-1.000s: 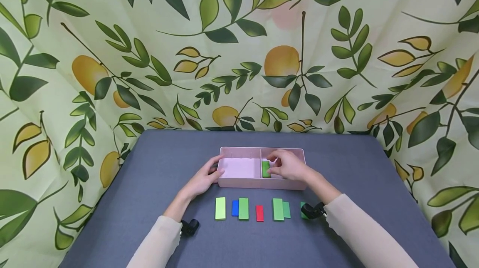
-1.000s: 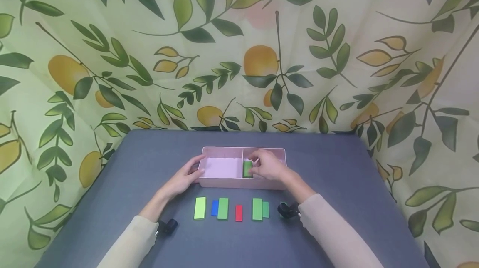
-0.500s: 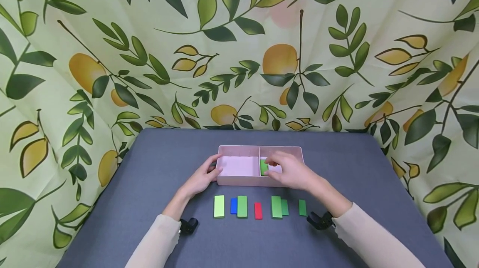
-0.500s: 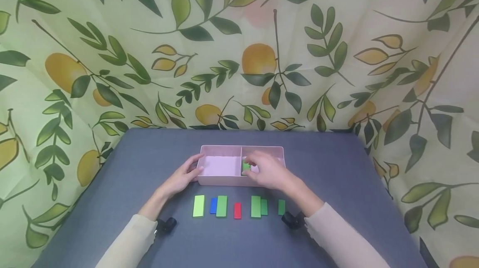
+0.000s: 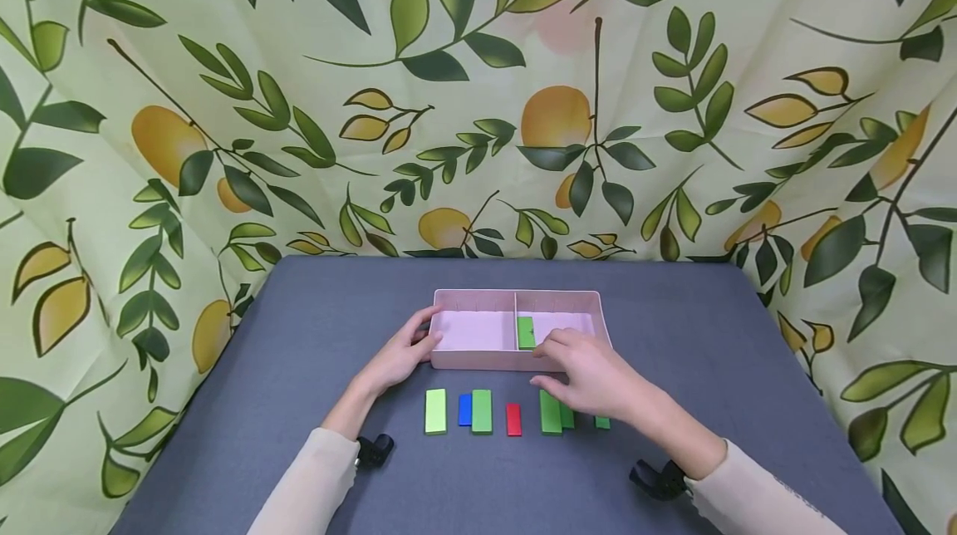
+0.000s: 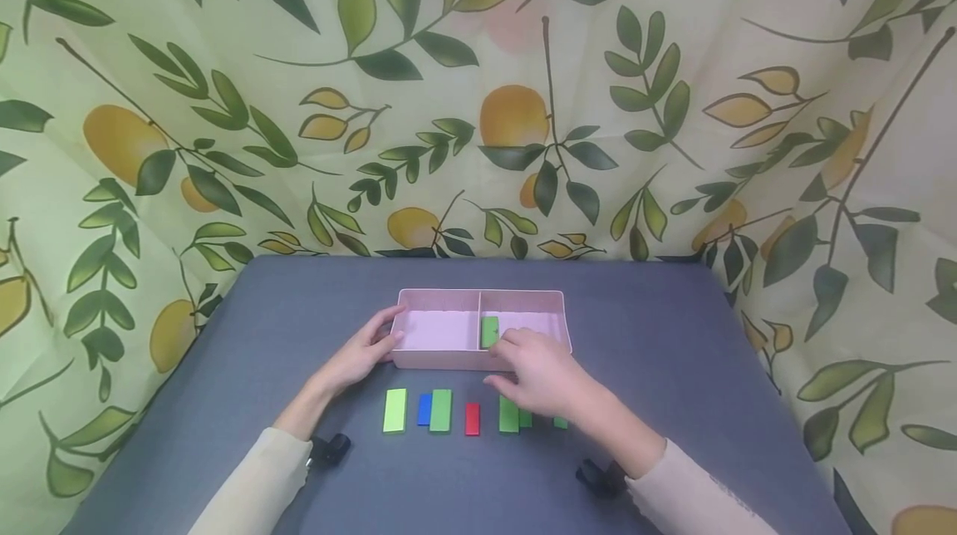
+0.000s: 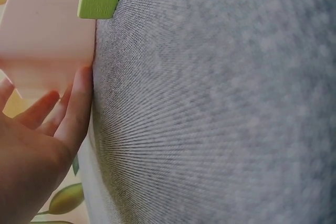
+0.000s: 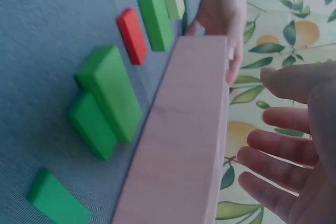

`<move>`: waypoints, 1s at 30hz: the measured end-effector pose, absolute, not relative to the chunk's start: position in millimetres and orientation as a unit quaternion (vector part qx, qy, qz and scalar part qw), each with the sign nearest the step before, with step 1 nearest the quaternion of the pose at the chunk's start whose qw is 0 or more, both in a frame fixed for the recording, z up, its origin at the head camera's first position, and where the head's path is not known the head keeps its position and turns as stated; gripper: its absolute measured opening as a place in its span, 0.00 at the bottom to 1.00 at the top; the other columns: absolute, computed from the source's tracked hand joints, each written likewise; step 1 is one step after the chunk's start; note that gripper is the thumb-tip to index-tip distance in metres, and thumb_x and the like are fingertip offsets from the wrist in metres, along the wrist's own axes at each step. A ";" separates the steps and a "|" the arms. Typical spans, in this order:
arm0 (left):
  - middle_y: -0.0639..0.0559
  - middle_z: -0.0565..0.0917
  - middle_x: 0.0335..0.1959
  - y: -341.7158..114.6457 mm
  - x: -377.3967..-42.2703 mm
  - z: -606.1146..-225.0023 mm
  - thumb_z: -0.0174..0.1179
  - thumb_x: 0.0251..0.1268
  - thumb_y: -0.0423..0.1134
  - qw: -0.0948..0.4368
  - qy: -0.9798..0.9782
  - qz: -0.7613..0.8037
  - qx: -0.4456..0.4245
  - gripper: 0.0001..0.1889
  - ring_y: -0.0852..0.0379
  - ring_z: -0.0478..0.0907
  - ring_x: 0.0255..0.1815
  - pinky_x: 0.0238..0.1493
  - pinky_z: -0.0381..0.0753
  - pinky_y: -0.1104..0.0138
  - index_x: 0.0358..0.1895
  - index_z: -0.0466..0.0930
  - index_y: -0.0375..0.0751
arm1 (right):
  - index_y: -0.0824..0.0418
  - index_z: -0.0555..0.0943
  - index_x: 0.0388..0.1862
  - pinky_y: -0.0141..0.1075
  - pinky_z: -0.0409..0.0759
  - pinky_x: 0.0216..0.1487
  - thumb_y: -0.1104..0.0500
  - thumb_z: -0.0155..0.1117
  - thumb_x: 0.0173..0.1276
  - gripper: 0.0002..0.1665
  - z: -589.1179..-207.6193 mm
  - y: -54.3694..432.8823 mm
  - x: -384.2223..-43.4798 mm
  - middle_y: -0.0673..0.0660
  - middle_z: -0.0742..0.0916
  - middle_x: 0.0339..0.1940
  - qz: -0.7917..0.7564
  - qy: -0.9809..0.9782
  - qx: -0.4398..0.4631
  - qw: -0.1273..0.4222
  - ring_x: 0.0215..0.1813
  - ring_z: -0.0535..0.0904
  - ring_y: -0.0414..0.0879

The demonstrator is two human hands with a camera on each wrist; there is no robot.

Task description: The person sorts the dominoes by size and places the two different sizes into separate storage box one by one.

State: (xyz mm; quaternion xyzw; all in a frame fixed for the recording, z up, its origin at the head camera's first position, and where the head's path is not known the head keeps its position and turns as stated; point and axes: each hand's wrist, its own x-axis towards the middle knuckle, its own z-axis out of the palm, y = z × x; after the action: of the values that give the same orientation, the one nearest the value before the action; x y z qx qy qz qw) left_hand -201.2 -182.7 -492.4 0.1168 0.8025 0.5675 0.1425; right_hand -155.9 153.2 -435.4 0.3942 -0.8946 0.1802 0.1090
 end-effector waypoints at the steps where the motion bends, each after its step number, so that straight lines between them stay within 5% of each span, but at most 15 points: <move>1: 0.37 0.57 0.79 -182.9 -201.1 -492.3 0.52 0.81 0.41 0.142 0.802 0.568 0.118 0.30 0.39 0.68 0.71 0.60 0.80 0.54 0.80 0.56 0.45 | 0.56 0.86 0.44 0.38 0.82 0.44 0.50 0.77 0.62 0.17 -437.2 153.2 -153.4 0.47 0.85 0.40 0.178 -0.893 0.396 0.114 0.42 0.81 0.41; 13: 0.38 0.57 0.80 -183.5 -202.2 -494.7 0.52 0.81 0.41 0.138 0.808 0.560 0.119 0.29 0.39 0.67 0.72 0.61 0.78 0.52 0.80 0.57 0.46 | 0.57 0.86 0.44 0.37 0.79 0.41 0.46 0.79 0.57 0.21 -465.5 153.9 -133.8 0.47 0.82 0.38 0.121 -0.892 0.419 0.117 0.39 0.75 0.42; 30: 0.43 0.58 0.80 -184.1 -202.9 -495.2 0.53 0.81 0.43 0.138 0.818 0.548 0.105 0.29 0.42 0.68 0.72 0.63 0.77 0.53 0.80 0.58 0.51 | 0.58 0.83 0.49 0.39 0.76 0.45 0.42 0.76 0.58 0.28 -492.3 153.8 -130.4 0.48 0.76 0.40 0.083 -0.910 0.404 0.045 0.42 0.69 0.43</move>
State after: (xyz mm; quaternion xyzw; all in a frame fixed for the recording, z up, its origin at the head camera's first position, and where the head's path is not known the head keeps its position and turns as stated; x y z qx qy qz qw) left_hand -202.9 -184.1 -495.2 0.1052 0.8184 0.5477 0.1383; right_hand -130.4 153.8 -492.3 0.4044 -0.9097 0.0830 0.0451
